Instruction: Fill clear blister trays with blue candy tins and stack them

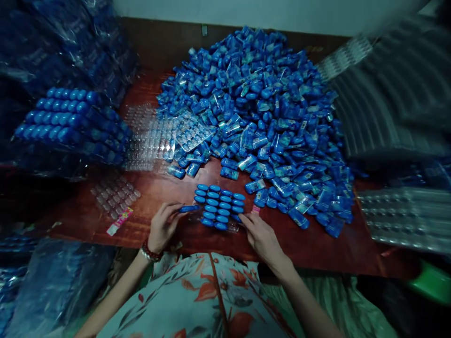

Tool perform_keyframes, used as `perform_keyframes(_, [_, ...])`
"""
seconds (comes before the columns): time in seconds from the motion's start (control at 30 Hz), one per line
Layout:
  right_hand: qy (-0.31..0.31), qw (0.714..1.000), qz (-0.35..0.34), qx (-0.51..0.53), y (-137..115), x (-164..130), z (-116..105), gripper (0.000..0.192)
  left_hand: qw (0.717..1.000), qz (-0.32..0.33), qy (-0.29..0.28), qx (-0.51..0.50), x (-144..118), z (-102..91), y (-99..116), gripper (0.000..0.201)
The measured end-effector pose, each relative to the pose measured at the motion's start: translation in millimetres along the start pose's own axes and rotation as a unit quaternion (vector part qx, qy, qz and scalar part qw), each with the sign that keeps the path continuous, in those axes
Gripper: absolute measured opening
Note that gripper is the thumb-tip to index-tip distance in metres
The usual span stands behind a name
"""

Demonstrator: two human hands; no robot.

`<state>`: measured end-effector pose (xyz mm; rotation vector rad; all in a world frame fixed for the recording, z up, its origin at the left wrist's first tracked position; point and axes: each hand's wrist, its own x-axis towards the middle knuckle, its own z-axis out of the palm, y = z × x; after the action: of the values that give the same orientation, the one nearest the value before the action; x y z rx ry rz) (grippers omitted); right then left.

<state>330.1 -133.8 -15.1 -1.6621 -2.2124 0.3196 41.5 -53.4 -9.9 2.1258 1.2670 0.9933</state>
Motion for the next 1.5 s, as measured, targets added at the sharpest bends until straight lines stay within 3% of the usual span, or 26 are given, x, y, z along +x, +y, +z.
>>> perform_keyframes(0.1, [-0.076, 0.989, -0.051, -0.112, -4.0, 14.5, -14.0, 0.041, 0.994, 0.082, -0.053, 0.040, 0.4, 14.7, -2.7, 0.026])
perform_keyframes(0.23, [-0.158, 0.965, -0.082, -0.194, -15.4, 33.5, -24.2, 0.033, 0.971, 0.172, -0.123, 0.113, 7.7, 15.6, -6.9, 0.029])
perform_keyframes(0.43, [-0.212, 0.947, -0.054, -0.235, -20.7, 44.0, -23.5, 0.031, 0.901, 0.249, -0.281, 0.216, 23.5, 11.4, 9.8, 0.017])
perform_keyframes(0.5, [-0.194, 0.950, -0.041, -0.241, -20.0, 39.4, -18.7, 0.033, 0.876, 0.257, -0.327, 0.246, 27.0, 15.1, 17.2, 0.014])
perform_keyframes(0.57, [-0.155, 0.958, -0.031, -0.239, -18.7, 30.3, -13.1, 0.035, 0.868, 0.255, -0.330, 0.269, 27.7, 17.0, 22.0, 0.014])
perform_keyframes(0.7, [-0.009, 0.980, -0.020, -0.200, -7.8, 9.0, -13.0, 0.037, 0.898, 0.257, -0.228, 0.275, 30.5, 7.1, 23.9, 0.024])
perform_keyframes(0.8, [0.064, 0.979, 0.008, -0.195, 14.3, 10.9, -25.8, 0.039, 0.929, 0.240, -0.172, 0.222, 57.0, 2.9, 23.3, 0.028])
perform_keyframes(0.9, [-0.002, 0.974, 0.005, -0.229, 40.9, 38.4, -35.4, 0.041, 0.936, 0.214, -0.207, 0.187, 109.5, 25.1, 21.2, 0.025])
perform_keyframes(0.97, [-0.075, 0.962, -0.014, -0.261, 52.8, 63.7, -34.5, 0.041, 0.890, 0.265, -0.315, 0.198, 146.2, 53.5, 19.3, 0.022])
perform_keyframes(1.03, [-0.123, 0.950, -0.022, -0.286, 58.2, 85.4, -29.3, 0.038, 0.847, 0.290, -0.379, 0.234, 174.1, 84.3, 18.2, 0.026])
perform_keyframes(1.13, [-0.162, 0.946, -0.030, -0.280, 60.8, 100.4, -23.1, 0.034, 0.828, 0.308, -0.402, 0.239, 194.8, 118.2, 18.0, 0.026])
perform_keyframes(1.2, [-0.150, 0.959, -0.009, -0.238, 63.3, 96.3, -25.2, 0.040, 0.830, 0.308, -0.405, 0.228, 199.7, 124.8, 16.4, 0.020])
perform_keyframes(1.27, [-0.086, 0.985, 0.028, -0.146, 66.7, 81.5, -32.2, 0.048, 0.834, 0.296, -0.408, 0.226, 200.4, 115.6, 12.3, 0.018])
perform_keyframes(1.33, [0.007, 0.998, 0.064, -0.026, 67.4, 58.1, -40.0, 0.046, 0.852, 0.267, -0.398, 0.212, 194.8, 90.8, 6.3, 0.022])
perform_keyframes(1.43, [0.105, 0.976, 0.145, 0.125, 54.0, 16.5, -42.8, 0.030, 0.921, 0.182, -0.334, 0.088, 167.2, 33.0, -2.4, 0.029])
perform_keyframes(1.5, [0.127, 0.951, 0.194, 0.205, 34.7, -6.6, -35.2, 0.025, 0.942, 0.115, -0.313, -0.021, 136.5, -8.1, -6.8, 0.029])
